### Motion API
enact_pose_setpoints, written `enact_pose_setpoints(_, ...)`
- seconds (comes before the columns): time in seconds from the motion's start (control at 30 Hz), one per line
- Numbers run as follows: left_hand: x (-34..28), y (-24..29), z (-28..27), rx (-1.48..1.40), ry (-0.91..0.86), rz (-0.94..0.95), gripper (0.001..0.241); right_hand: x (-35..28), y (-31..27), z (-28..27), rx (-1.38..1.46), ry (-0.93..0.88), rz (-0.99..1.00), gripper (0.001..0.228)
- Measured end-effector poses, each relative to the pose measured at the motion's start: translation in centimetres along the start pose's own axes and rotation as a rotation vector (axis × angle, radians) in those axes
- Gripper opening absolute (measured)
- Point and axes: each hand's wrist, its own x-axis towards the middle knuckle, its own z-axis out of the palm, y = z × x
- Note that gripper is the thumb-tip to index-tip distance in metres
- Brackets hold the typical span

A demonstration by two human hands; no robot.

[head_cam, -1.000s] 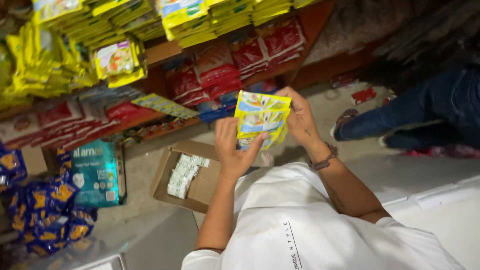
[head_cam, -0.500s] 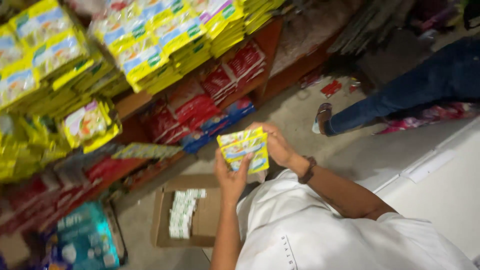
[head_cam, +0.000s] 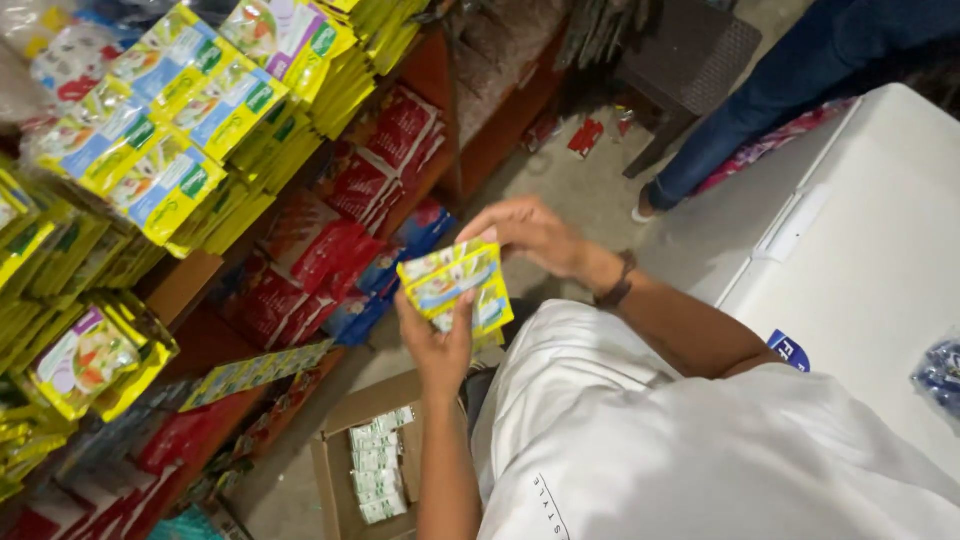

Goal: Organizing and arranging various product packets on store shelves.

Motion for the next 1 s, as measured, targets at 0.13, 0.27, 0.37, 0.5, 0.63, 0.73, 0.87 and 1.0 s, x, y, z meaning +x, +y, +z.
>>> enact_pose_setpoints(0.13, 3.5, 0.5, 2.1, 0.064, -0.172, 0.15, 0.046, 0.7, -2.6, -3.9, 0.168, -0.109, -0.007, 0.037)
enact_pose_setpoints(0.27, 6.2, 0.8, 4.7, 0.15, -0.305, 0.248, 0.042, 1.3, -1.8, -8.5, 0.055, -0.066, 0.002, 0.03)
enact_pose_setpoints(0.37, 7.5, 1.2, 8.0, 0.281, -0.367, 0.341, 0.039, 0.5, -1.8, -11.9, -0.02, -0.007, -0.004, 0.026)
enact_pose_setpoints(0.5, 8.4, 0.5, 12.5, 0.303, -0.43, 0.385, 0.04, -1.4, -1.8, -16.1, -0.214, 0.071, -0.073, 0.025)
enact_pose_setpoints(0.63, 8.0, 0.6, 16.0, 0.24, -0.485, 0.377, 0.04, -3.8, -1.6, -18.0, -0.232, 0.217, -0.056, 0.023)
enact_pose_setpoints(0.73, 7.9, 0.7, 16.9, 0.243, -0.5, 0.356, 0.039, -4.1, -1.6, -18.8, -0.203, 0.239, -0.093, 0.022)
enact_pose_setpoints(0.87, 7.9, 0.6, 16.3, 0.314, -0.515, 0.359, 0.037, -3.7, -3.2, -18.7, -0.156, 0.122, -0.116, 0.022)
enact_pose_setpoints(1.0, 6.7, -0.2, 16.2, 0.438, -0.507, 0.335, 0.035, -3.0, -6.3, -17.5, -0.128, -0.023, -0.017, 0.023)
